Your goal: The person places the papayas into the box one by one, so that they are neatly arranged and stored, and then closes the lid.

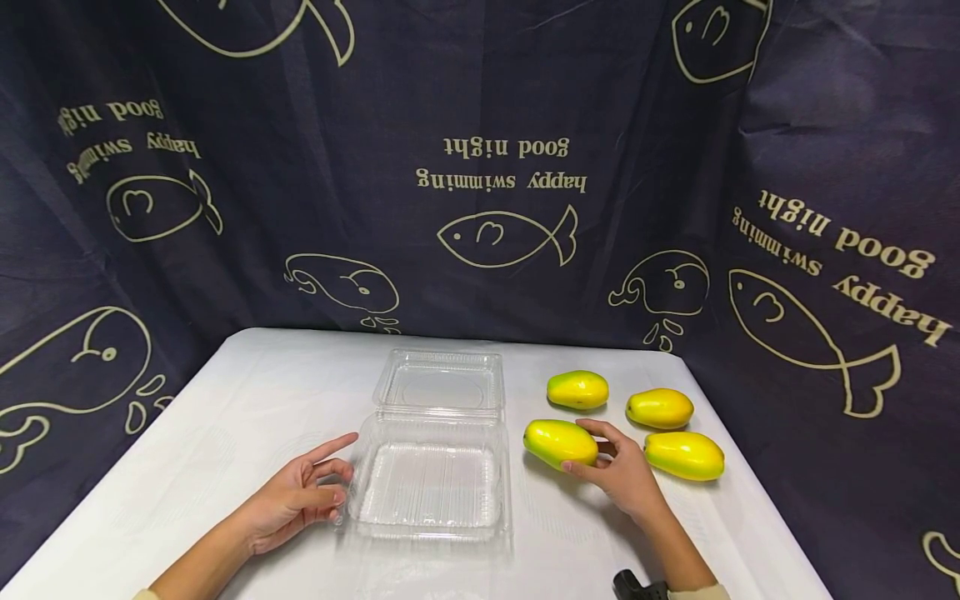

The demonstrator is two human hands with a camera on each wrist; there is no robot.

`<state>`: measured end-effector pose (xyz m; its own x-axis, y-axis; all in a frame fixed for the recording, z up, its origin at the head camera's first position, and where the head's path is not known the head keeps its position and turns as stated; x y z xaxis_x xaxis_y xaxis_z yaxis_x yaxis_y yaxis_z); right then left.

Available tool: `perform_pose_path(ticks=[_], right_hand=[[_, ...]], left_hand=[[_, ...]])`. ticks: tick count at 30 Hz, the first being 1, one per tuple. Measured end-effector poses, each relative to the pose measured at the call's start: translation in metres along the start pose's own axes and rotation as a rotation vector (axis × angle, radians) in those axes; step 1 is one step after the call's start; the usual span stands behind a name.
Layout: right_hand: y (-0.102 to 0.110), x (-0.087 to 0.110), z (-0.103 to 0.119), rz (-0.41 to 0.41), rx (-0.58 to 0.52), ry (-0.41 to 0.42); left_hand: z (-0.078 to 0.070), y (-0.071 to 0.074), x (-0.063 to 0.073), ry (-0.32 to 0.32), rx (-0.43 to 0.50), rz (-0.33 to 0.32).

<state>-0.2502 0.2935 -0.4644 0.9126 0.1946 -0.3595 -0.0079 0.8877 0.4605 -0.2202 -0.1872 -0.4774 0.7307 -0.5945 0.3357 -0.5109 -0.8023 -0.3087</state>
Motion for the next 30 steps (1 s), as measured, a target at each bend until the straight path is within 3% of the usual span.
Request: perform_pose_path(ticks=[30], right_hand=[[-0.007,0.002,0.022,-0.022,-0.036,0.048]], left_hand=[[0.000,0.000,0.000,0.001,-0.001,-0.010]])
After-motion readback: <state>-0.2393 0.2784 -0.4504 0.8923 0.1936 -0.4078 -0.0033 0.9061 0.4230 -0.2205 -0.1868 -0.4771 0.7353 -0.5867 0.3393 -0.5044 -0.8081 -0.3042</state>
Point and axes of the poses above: each hand's wrist, its own x-axis away from the middle knuckle, its own y-axis out of the back of the hand, z = x × y, the point moved 3 cm from there along -x, towards the middle knuckle, and after that the axes turned 15 degrees about y, right-handed, at the moved point
